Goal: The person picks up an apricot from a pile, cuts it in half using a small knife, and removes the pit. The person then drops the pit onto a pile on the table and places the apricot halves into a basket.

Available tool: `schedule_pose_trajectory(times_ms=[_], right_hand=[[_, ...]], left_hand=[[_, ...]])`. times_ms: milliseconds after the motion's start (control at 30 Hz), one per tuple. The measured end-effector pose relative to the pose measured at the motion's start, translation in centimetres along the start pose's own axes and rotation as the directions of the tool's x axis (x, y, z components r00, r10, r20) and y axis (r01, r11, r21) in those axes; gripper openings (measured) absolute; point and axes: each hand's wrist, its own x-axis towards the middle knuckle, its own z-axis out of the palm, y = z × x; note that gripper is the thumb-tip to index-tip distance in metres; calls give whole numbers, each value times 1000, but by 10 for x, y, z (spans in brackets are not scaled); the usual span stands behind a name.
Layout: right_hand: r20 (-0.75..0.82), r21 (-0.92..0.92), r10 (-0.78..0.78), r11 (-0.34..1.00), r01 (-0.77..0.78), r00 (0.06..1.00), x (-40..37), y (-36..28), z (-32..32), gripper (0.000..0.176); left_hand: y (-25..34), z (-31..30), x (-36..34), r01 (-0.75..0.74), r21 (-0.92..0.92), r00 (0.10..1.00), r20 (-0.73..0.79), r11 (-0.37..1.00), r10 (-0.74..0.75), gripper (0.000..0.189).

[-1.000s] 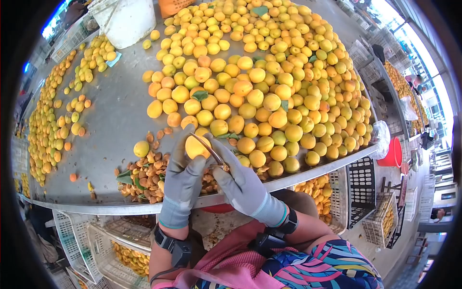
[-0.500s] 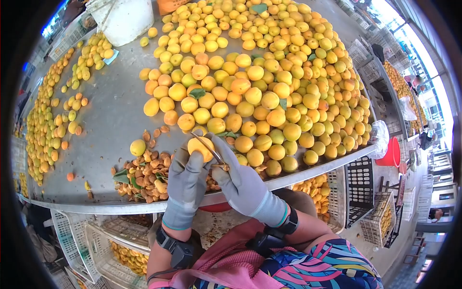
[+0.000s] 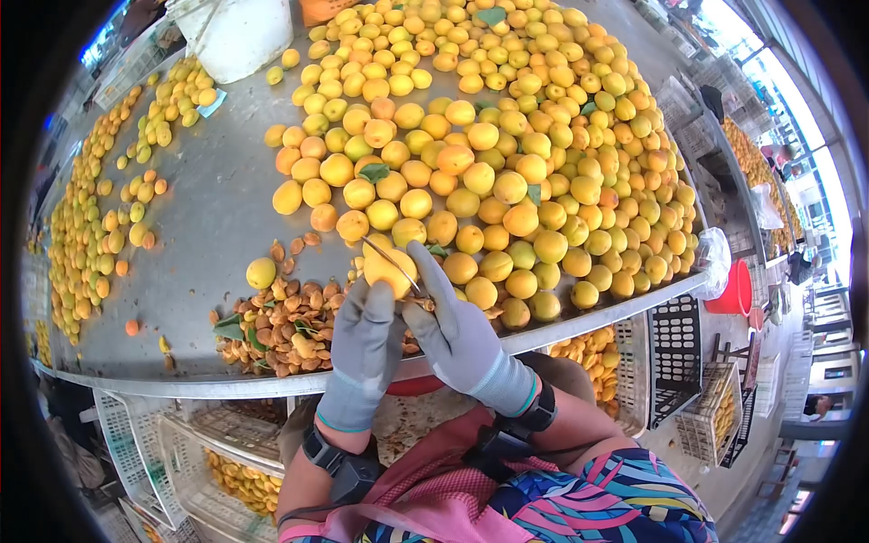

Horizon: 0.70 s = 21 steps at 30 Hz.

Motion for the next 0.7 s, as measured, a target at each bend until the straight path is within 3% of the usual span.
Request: schedule_pose_trajectory(times_ms=[67,100,167,200,267,333,400,467,600,633,667,700], right_hand=[[14,-32,-4,999,4,1000,-1,0,-2,66],[44,-44,-11,999,13,999,-2,-2,-3,67],[75,-54,-17,998,21,997,-2,-5,-7,67],[129,-80,13,997,-3,992,-1,-6,-11,68],[176,-106,49,994,-30,983,2,-6,-14,68],[230,-114,121,989,-97,966,4,-5,-17,69],[192,-101,91,992,-73,977,1,1,-12,69],[153,-89,58,995,-45,987,1,2,-10,69],[161,-116,9,993,10,987,1,-4,-19,70],[204,-135,13,991,15,979,3,-5,-22,70],[204,-133,14,991,13,979,3,-4,-21,70],[215,-153,12,988,22,976,3,-1,-20,70]], left_hand=[[5,0,3,2,-170,999,49,985,7,57],[6,-1,2,2,-171,999,44,985,6,57],[11,-2,1,-88,69,996,23,994,87,56],[15,-3,0,-90,69,996,21,994,88,56],[23,-4,-1,-166,447,986,66,879,152,54],[21,-6,1,-153,417,988,56,896,142,55],[15,-10,2,-145,387,989,49,910,136,55],[7,-14,3,31,94,999,-31,995,-28,57],[20,-4,-4,42,68,999,25,997,-44,57],[25,-3,-5,-80,354,996,54,932,65,56],[28,-4,-6,-194,607,981,116,771,156,56],[28,-5,-6,-190,609,982,115,770,152,56]])
